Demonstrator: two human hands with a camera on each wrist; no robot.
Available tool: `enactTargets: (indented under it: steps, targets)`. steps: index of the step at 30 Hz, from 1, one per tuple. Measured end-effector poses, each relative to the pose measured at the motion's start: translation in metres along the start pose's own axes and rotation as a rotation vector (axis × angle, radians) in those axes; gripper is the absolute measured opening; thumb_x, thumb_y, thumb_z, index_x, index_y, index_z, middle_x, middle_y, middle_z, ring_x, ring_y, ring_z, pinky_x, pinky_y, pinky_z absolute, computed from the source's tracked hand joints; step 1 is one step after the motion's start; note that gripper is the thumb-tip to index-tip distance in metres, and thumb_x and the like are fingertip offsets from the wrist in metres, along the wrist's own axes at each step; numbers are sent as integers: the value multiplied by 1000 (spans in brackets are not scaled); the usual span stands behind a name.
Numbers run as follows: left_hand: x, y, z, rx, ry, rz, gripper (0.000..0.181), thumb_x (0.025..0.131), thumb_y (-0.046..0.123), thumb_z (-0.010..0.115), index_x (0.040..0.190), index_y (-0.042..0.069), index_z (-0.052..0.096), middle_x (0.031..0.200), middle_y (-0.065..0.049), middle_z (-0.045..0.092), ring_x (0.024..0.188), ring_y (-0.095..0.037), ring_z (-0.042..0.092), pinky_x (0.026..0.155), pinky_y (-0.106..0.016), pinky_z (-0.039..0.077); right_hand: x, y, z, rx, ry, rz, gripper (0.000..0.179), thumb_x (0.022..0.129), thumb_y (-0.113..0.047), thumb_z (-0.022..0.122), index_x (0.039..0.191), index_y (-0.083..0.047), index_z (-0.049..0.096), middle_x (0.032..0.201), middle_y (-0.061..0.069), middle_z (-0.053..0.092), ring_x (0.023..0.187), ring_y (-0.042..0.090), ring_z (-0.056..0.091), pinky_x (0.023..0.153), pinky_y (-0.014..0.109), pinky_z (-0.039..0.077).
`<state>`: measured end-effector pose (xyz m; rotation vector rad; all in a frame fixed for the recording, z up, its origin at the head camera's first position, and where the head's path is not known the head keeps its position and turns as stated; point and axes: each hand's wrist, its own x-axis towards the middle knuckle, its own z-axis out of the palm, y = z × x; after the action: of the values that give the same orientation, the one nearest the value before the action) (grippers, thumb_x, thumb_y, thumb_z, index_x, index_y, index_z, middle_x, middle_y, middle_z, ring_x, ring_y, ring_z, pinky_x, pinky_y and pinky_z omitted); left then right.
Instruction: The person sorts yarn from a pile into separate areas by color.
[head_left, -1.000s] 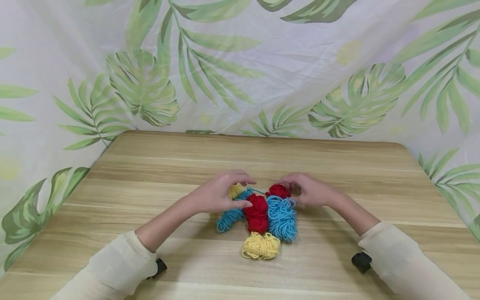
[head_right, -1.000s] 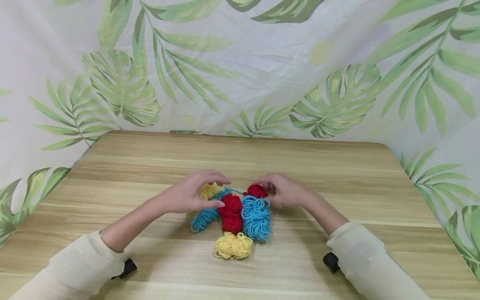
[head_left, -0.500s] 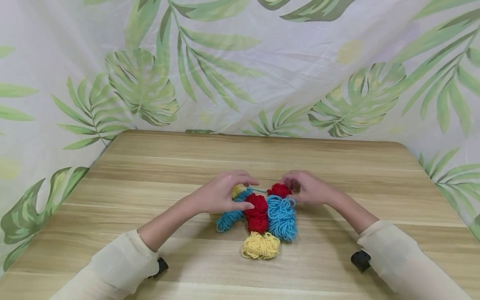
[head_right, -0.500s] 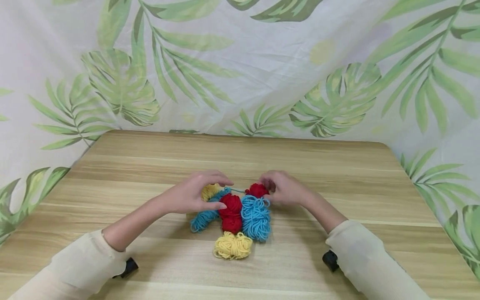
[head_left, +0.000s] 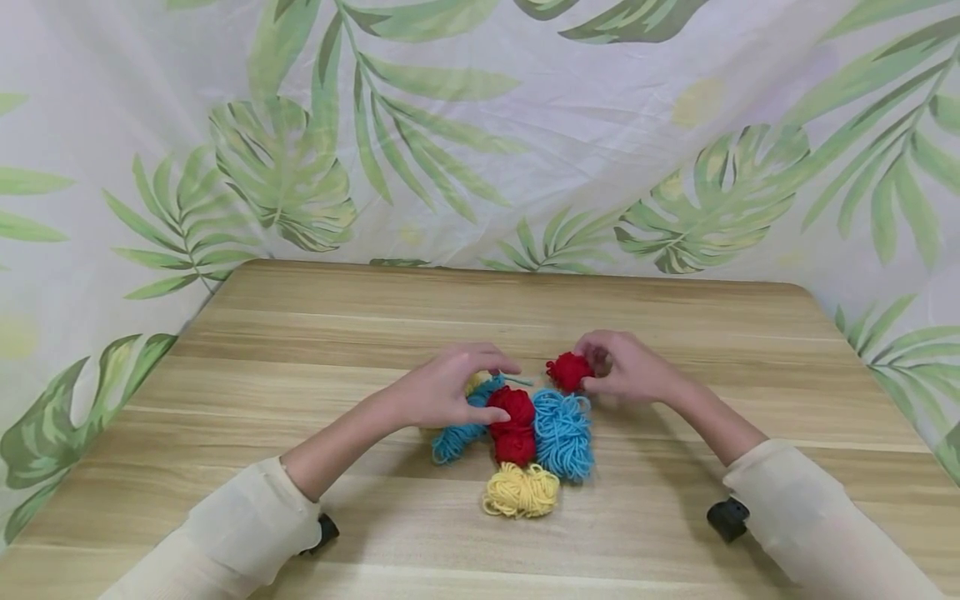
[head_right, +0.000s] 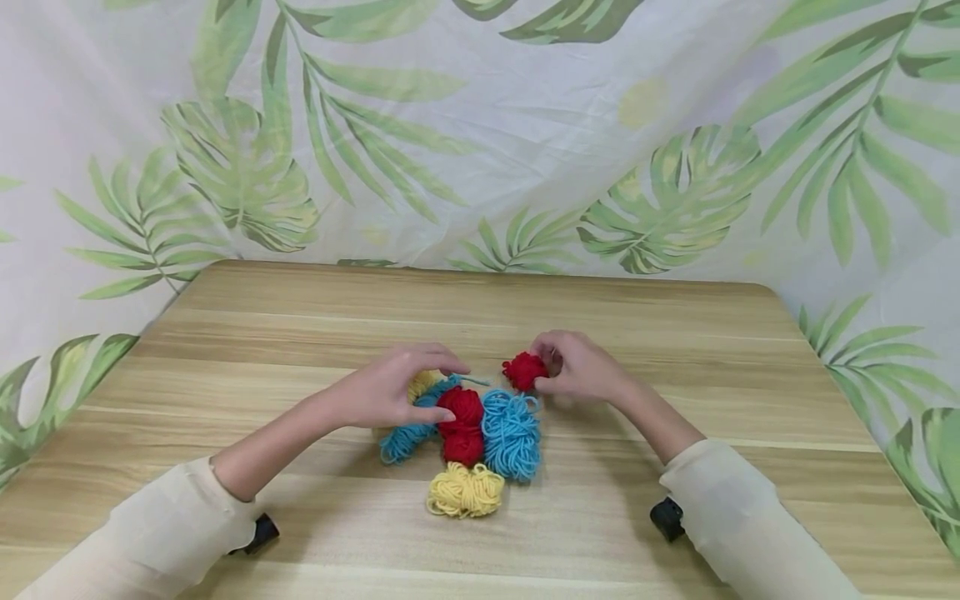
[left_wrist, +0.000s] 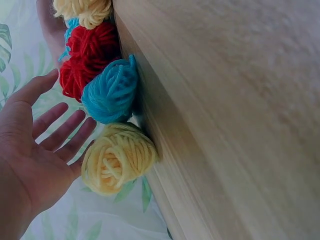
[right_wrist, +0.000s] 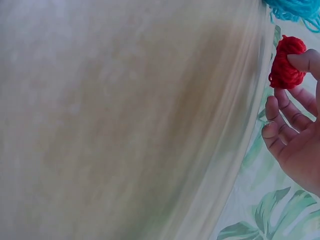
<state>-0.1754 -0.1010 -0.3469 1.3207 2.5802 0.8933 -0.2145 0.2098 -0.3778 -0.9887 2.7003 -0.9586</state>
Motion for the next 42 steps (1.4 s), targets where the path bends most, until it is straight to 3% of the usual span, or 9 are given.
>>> enactTargets:
  steps: [13,23,32,42]
  targets:
    - [4,0,3,-11,-23,-23,49,89,21,83,132,1,67,129,-13,68,117,-29,65,100,-48,55,-9,5,-10,13,74,68,22,83,-4,76,103,0,69,87,3,65,81,21,59,71,31,51]
    - [6,-1,5,-3,-27,-29,50,89,22,83,131,2,68,131,-11,68,120,-29,64,102,-46,54,-18,12,-16,-16,188,152,28,84,-6,80,108,2,68,107,14,66,88,26,63,72,35,54]
    - [7,-3,7,-9,-25,-26,48,88,22,83,130,2,69,129,-11,69,117,-28,65,99,-47,55,-26,20,-21,-10,199,189,26,86,-4,78,108,3,67,109,17,67,89,28,64,77,39,54]
    - [8,-4,8,-4,-31,-17,48,90,24,82,130,3,69,131,-10,68,120,-28,64,101,-45,54,-32,28,-29,-46,210,208,29,87,-3,77,113,6,67,106,18,71,87,27,64,73,33,53]
